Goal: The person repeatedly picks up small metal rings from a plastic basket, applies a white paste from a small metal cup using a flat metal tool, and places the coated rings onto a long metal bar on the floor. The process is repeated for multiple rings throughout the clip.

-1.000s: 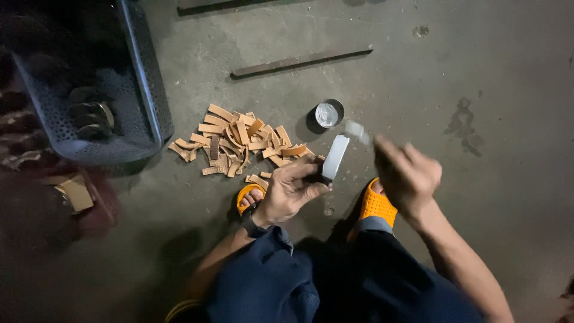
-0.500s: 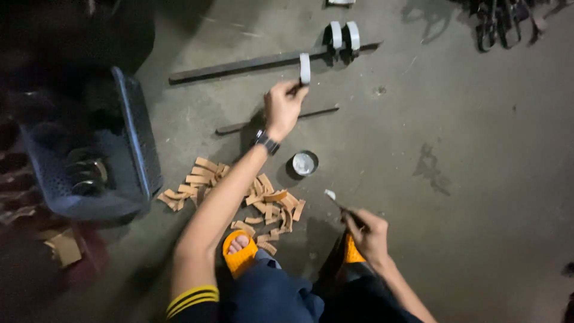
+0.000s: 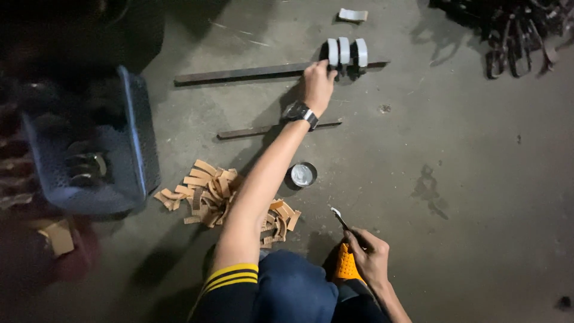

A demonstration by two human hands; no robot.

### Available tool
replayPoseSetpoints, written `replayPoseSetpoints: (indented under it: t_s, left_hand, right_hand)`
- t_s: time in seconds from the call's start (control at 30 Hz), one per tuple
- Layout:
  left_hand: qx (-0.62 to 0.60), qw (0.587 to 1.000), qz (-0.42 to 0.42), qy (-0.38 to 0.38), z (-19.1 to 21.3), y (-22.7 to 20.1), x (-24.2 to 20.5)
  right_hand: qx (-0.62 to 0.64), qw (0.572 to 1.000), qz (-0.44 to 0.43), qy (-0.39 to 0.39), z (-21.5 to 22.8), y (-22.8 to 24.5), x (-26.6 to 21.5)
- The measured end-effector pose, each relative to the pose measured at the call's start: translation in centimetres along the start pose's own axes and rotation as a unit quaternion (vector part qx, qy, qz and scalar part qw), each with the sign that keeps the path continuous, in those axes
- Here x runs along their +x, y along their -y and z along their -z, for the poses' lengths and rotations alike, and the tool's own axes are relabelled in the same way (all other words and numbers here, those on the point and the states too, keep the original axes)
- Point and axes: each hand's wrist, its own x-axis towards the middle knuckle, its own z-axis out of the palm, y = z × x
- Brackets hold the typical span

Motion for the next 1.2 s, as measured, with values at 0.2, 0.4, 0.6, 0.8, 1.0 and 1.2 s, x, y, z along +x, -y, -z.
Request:
replayPoseSetpoints:
  t_s: [0.2,0.4,0.6,0.8,1.0,1.2]
  left_hand:
    - [0.017,0.999,-0.035,0.026,4.9,0.2,-2.5]
    - [-0.003,0.999,-0.047,0.015,27.0,-3.0,-9.4]
    - [0.036,0.976,0.037,-0.210,48.0,6.2,-10.6]
    - [0.159,0.929,0.120,-0.312,55.6,21.7,-5.6]
    - [0.165,0.910,0.227,-0.306,52.3,29.0,-1.3]
    - [0.166,0.886,0.198,-0.384,53.6,27.2,-3.3]
  right_hand:
    - [0.053,0.996,-0.078,0.013,-0.3,0.5,-0.3]
    - [-0.058,0.997,0.055,0.014,-2.4,1.6,0.3]
    - [-0.146,0.988,0.060,-0.002,-6.6,3.7,1.9]
    - [-0.237,0.935,0.262,0.026,-10.0,6.2,2.5]
    - [-0.283,0.930,0.233,0.014,-7.7,5.7,3.2]
    - [-0.257,0.940,0.213,-0.077,-5.7,3.3,3.4]
